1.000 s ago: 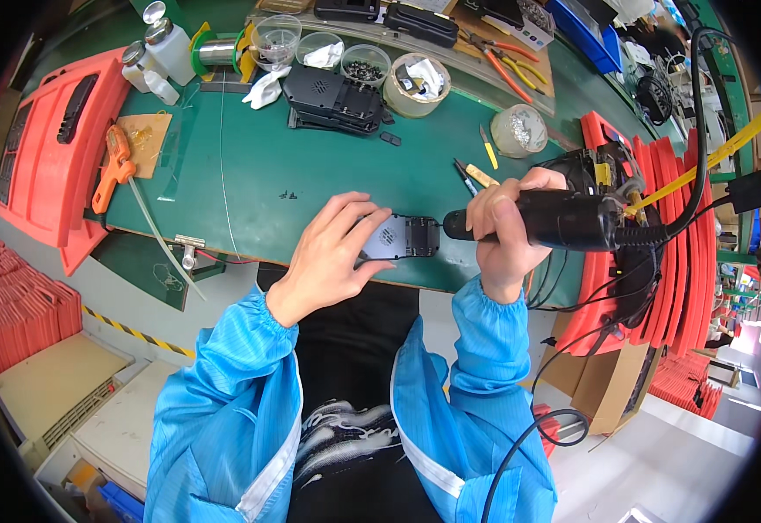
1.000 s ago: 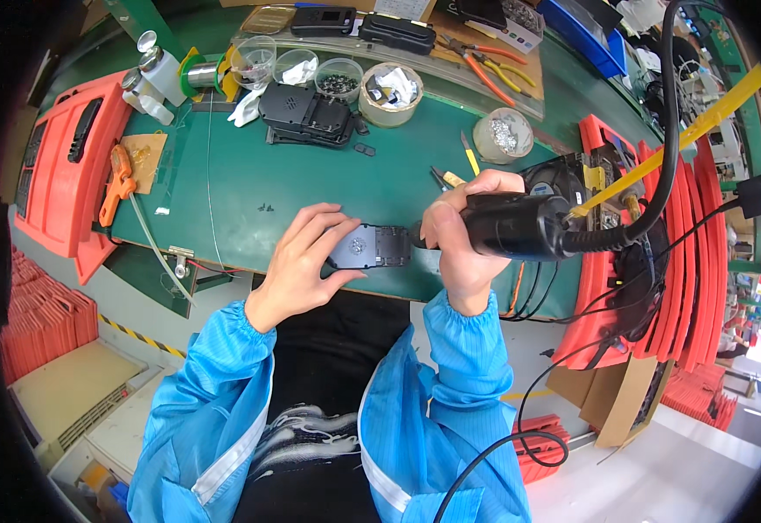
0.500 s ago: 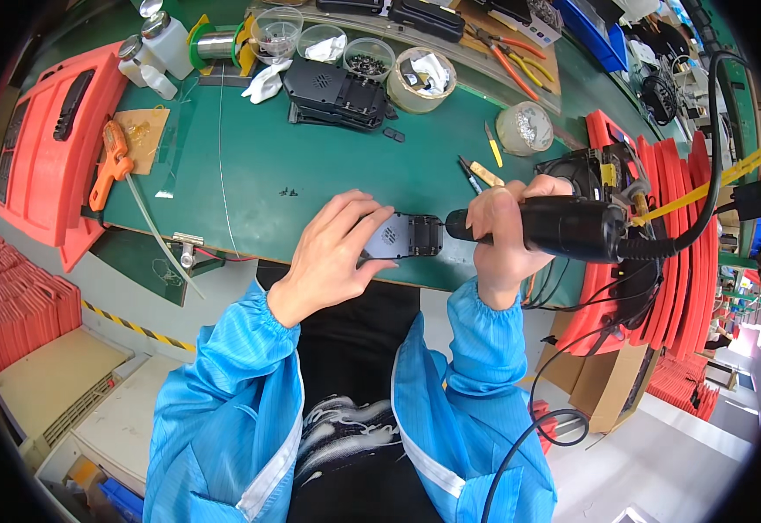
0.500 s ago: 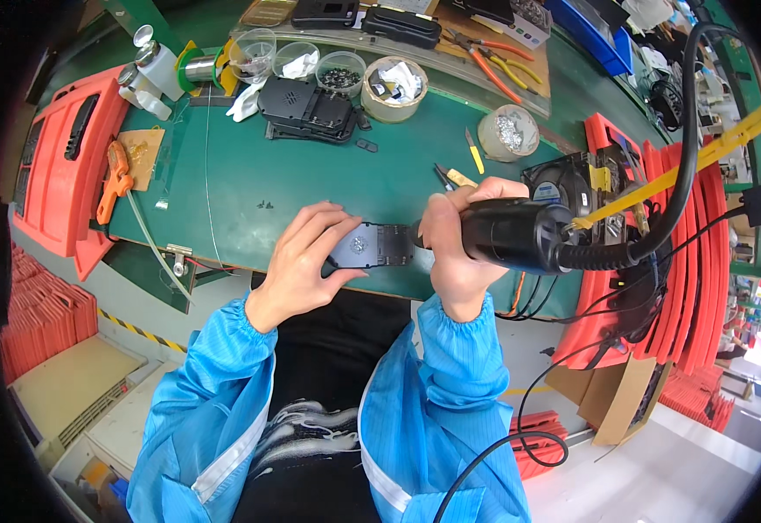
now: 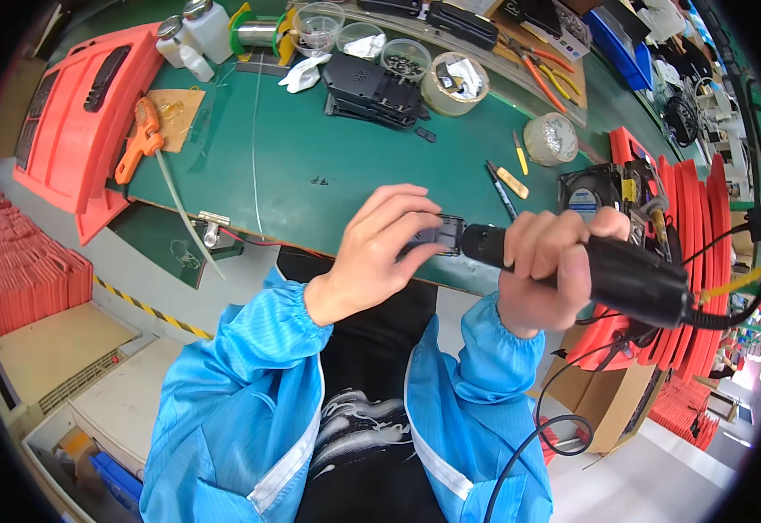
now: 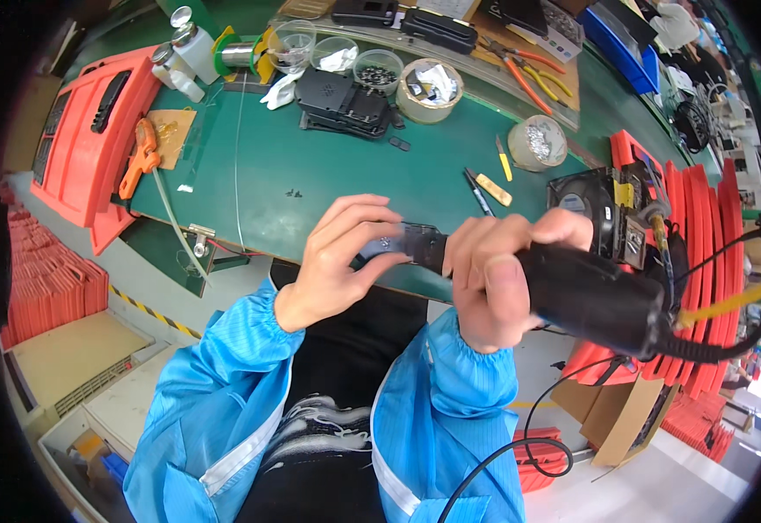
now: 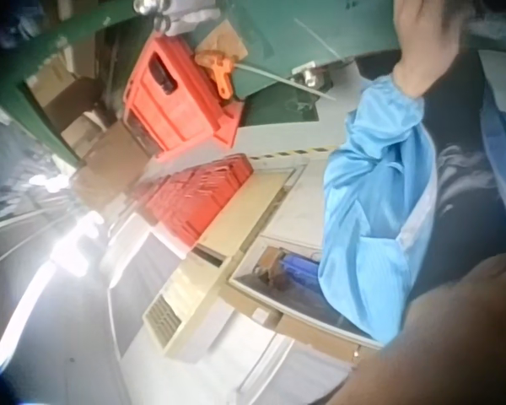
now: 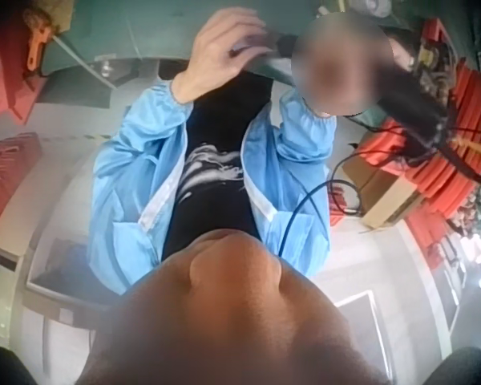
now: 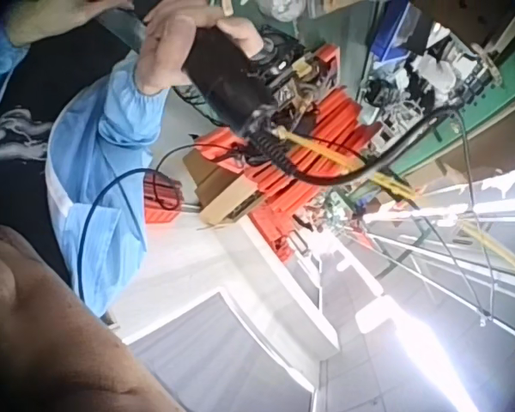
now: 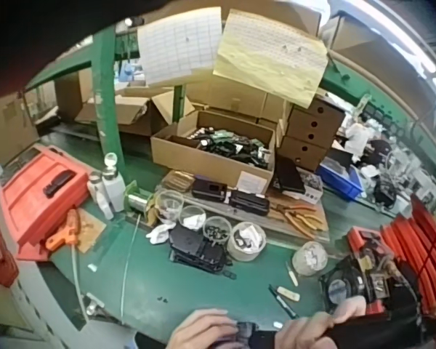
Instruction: Assembling a small electronic device using an electric screwdriver and placing components.
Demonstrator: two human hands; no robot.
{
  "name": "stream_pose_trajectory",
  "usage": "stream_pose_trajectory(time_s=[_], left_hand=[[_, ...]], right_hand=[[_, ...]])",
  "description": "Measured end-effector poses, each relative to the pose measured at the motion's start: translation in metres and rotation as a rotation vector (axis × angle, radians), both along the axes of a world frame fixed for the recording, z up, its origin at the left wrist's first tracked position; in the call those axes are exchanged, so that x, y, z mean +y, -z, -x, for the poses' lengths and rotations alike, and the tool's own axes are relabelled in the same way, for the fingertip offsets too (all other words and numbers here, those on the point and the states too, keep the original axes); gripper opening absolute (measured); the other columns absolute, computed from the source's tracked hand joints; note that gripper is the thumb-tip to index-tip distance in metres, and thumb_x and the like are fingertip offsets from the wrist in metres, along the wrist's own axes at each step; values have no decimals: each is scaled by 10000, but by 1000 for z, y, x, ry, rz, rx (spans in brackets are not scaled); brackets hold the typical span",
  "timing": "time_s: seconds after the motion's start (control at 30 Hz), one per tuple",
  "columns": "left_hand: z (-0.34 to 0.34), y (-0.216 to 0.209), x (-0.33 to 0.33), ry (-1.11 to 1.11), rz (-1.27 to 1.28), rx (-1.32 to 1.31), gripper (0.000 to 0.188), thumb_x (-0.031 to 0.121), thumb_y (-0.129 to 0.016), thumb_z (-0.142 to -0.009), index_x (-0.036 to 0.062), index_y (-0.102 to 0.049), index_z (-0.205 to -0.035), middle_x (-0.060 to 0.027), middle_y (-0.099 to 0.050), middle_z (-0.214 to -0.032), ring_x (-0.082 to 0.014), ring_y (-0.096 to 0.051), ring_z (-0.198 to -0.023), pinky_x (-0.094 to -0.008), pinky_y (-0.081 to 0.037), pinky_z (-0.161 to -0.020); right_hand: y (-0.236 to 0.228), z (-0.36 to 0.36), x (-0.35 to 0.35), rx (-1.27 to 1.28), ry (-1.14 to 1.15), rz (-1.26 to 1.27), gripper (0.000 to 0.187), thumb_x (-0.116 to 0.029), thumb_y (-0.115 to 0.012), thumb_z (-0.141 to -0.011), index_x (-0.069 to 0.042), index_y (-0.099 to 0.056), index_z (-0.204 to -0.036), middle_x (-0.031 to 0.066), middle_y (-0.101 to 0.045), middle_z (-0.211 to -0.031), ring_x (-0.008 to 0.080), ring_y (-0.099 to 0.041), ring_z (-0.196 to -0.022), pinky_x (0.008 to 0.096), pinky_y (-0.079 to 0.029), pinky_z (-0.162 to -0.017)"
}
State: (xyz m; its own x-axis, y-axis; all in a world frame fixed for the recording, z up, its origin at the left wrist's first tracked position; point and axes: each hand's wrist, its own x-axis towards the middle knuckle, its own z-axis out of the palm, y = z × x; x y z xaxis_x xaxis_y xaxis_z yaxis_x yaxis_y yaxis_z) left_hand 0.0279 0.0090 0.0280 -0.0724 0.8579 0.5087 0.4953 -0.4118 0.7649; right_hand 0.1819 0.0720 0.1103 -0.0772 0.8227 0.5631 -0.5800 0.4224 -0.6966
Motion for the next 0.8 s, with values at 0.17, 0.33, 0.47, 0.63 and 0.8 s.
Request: stream_pose_trajectory(time_s=[0.17,0.33,0.47,0.63,0.8], left_hand=[[14,2,-3,-43,-34,93,211,-12,-845,-710,11,-702,-865,-96,-708,-1038,-357,-649,-1127,-453,-545,-922],[81,15,-7,-335,34,398,164,9,-794,-766,23,-715,-909,-92,-695,-1081,-362,-627,-1146,-456,-545,-928],[96,20,-5,-379,56,465,261,34,-814,-763,25,-736,-1012,-104,-695,-1111,-363,-612,-1175,-459,-532,-954],[52,-2,-7,-129,134,304,450,78,-859,-735,38,-727,-1163,-114,-682,-1196,-363,-588,-1223,-449,-504,-1011],[27,6,-12,39,193,272,655,138,-898,-674,39,-669,-1279,-115,-639,-1260,-363,-569,-1230,-463,-488,-1048]], right_hand=[[-6,-2,-5,-18,-61,-57,326,-56,-585,-891,-56,-413,-1168,30,-456,-618,129,-400,-453,307,-387,-457],[8,-20,-7,-196,107,36,332,-49,-594,-890,-56,-412,-1168,33,-449,-605,133,-405,-458,310,-396,-462],[21,-27,-4,-235,149,108,336,-54,-615,-902,-53,-411,-1169,36,-451,-608,136,-412,-463,313,-404,-467],[29,-25,-3,-233,150,137,348,-39,-625,-897,-55,-410,-1170,39,-453,-606,138,-416,-462,317,-404,-463],[34,-23,-3,-265,161,134,356,-24,-629,-892,-62,-404,-1165,39,-460,-608,136,-418,-461,318,-409,-466]])
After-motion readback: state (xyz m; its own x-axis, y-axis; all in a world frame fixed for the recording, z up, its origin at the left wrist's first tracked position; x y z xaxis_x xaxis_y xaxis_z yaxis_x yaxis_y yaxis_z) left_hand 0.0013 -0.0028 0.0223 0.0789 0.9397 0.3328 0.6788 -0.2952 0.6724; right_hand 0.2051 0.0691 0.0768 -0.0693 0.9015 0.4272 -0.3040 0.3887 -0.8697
